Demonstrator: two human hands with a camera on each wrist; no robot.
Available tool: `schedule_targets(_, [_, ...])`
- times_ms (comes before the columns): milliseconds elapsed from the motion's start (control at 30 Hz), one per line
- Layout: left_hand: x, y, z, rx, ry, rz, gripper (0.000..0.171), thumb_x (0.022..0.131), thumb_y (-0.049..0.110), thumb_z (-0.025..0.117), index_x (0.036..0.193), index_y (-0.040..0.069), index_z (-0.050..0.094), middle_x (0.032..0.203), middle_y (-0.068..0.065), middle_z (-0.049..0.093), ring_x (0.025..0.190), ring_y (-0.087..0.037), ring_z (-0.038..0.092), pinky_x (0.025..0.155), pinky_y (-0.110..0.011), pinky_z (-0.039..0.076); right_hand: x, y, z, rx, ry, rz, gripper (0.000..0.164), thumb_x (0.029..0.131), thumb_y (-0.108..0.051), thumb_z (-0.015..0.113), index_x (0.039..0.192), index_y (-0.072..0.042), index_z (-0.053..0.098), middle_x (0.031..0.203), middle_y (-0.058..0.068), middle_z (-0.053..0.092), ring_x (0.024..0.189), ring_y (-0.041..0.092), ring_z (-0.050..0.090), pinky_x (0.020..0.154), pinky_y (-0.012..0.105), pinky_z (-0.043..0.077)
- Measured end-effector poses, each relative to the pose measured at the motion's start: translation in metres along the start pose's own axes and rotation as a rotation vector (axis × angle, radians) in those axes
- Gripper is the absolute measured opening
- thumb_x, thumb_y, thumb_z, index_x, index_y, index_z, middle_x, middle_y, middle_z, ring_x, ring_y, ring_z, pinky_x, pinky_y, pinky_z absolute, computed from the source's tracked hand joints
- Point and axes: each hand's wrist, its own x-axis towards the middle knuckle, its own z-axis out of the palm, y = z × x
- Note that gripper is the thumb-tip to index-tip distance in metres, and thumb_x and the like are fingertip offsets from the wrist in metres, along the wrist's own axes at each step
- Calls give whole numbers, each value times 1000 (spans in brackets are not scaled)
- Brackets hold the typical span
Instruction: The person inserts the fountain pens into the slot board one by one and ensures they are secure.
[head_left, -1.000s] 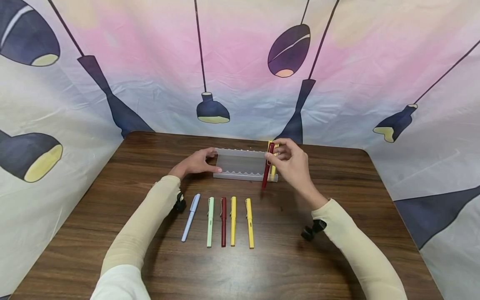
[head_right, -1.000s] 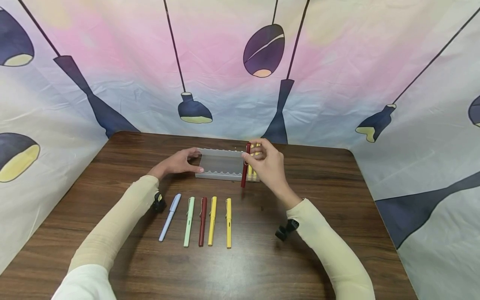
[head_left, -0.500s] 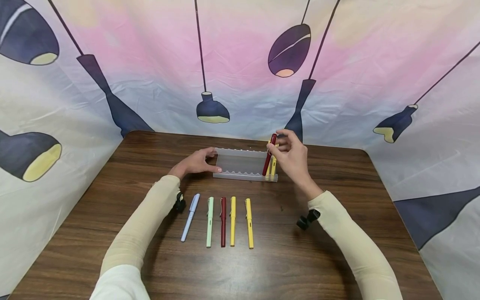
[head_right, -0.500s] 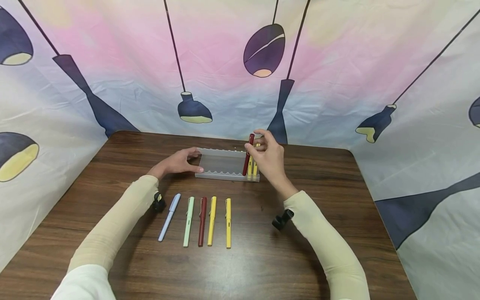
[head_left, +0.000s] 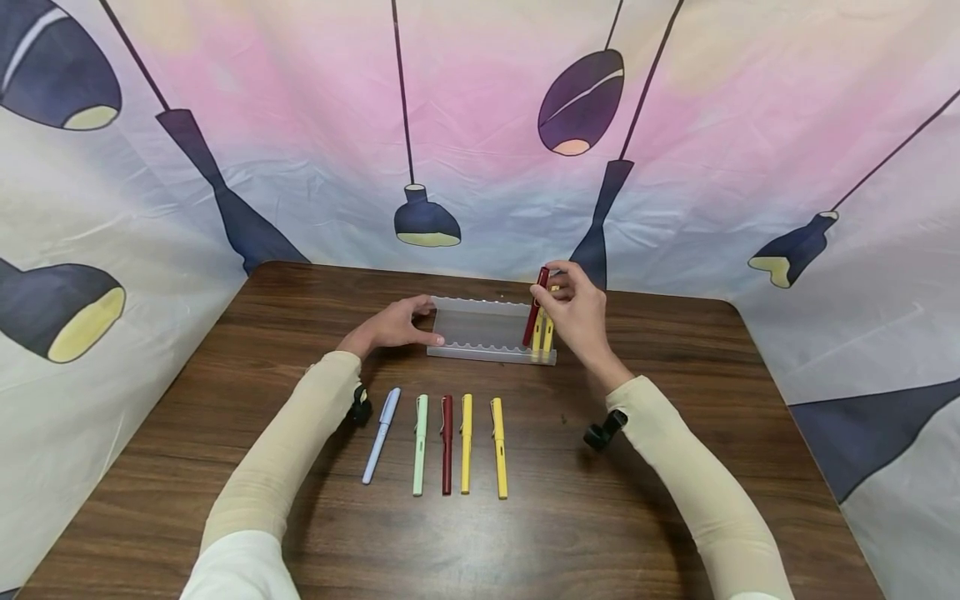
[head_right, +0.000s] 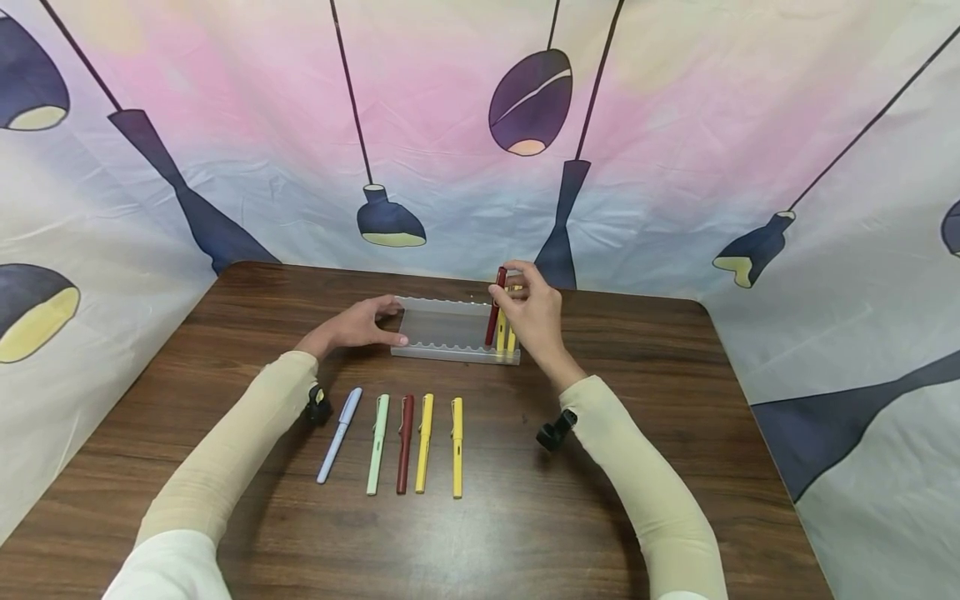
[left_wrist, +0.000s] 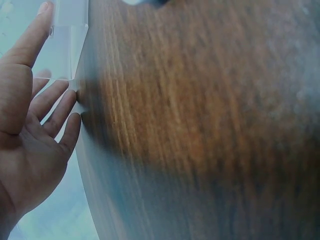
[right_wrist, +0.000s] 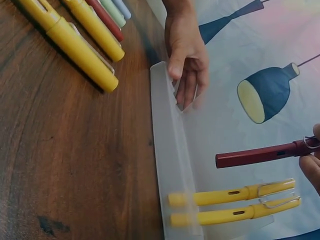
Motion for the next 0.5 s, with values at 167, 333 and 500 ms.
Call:
schedule_targets(167, [0, 0, 1, -2, 0, 1, 92, 89, 35, 82, 158, 0, 32, 158, -21, 41, 147, -37, 37, 119, -53, 34, -3, 7, 5, -7, -4, -1, 39, 92, -22, 80, 126, -11, 66, 99, 14, 75, 83, 27, 76, 72, 44, 62])
schedule_targets(333, [0, 1, 0, 0, 1, -5, 92, 89, 35, 82, 158, 0, 32, 158, -21, 41, 147, -37, 37, 119, -53, 34, -6, 12, 8, -9, -12, 2, 39, 93, -24, 79, 127, -12, 66, 100, 14, 75, 85, 27, 76, 72, 45, 62])
schedule_targets(500, [-1, 0, 0, 7, 0, 1, 93, 89, 36, 82, 158, 0, 32, 158, -22, 41, 147, -38, 38, 119, -54, 34, -9, 15, 11, -10, -19, 14, 38, 93, -24, 78, 127, -13, 65, 102, 14, 75, 86, 28, 76, 74, 46, 62])
